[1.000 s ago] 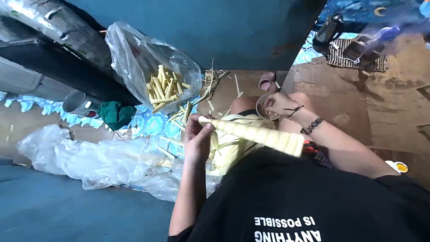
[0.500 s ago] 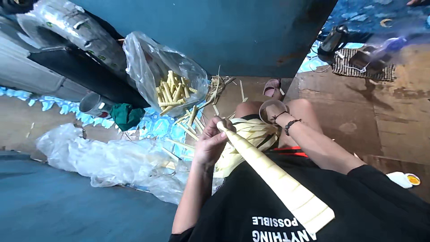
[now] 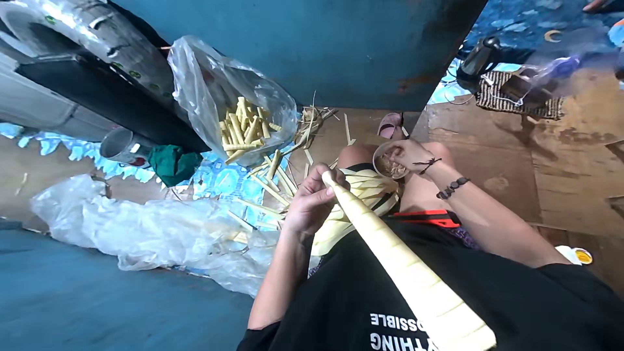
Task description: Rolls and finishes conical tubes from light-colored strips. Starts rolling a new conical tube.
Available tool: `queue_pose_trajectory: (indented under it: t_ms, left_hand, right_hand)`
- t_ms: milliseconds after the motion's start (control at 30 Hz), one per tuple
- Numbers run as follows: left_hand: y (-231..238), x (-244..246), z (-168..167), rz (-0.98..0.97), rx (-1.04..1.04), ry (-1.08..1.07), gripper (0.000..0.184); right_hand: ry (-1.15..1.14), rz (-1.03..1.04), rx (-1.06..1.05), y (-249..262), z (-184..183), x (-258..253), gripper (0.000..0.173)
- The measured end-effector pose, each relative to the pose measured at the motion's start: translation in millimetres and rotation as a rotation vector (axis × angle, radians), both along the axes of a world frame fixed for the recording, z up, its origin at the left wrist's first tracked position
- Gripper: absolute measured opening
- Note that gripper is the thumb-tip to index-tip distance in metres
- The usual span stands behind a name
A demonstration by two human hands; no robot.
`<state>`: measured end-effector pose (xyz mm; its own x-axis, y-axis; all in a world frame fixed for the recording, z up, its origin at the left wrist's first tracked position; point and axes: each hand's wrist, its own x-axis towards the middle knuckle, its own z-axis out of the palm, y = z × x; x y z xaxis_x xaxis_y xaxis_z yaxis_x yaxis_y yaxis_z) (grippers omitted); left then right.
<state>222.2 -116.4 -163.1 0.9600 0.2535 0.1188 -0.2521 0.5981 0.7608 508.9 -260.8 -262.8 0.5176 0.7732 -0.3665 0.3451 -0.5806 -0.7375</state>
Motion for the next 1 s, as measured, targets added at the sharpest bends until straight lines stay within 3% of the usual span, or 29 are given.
queue_pose_trajectory:
  t_ms: [67,167,367,633,800,900,1000]
  left_hand:
    - [0,0,3,-0.025,-0.007,0.005,0.018]
    - [-1,1,4,-0.092,0.016,-0.026,0.020]
    - [-5,7,7,-0.153,0.074,-0.024,0.016]
    - [-7,7,6,-0.158,0.062,-0.007,0.017]
    - [-4,0,7,-0.135,0.059,0.018,0.016]
    - [0,-4,9,-0.125,0.067,0.014,0.016]
    - [0,-5,9,-0.115,0.079,0.026,0.016]
  right_hand:
    - [0.043,-0.020,0.006,-2,8,-4,0.034]
    - [-0.016,0.018,0.035,-3,14,-8,0.018]
    - [-0.056,0.021,0.066,-4,18,-12,0.015]
    - [-0.388,0.182,-0.312,29,-20,-1,0.019]
    - [-0.501,0.485,-0.546,46,-25,-14,0.023]
    - [-0.600,0.571,-0.590,49,-37,-8,0.018]
    - [-0.535,0.560,-0.565,46,-33,-4,0.014]
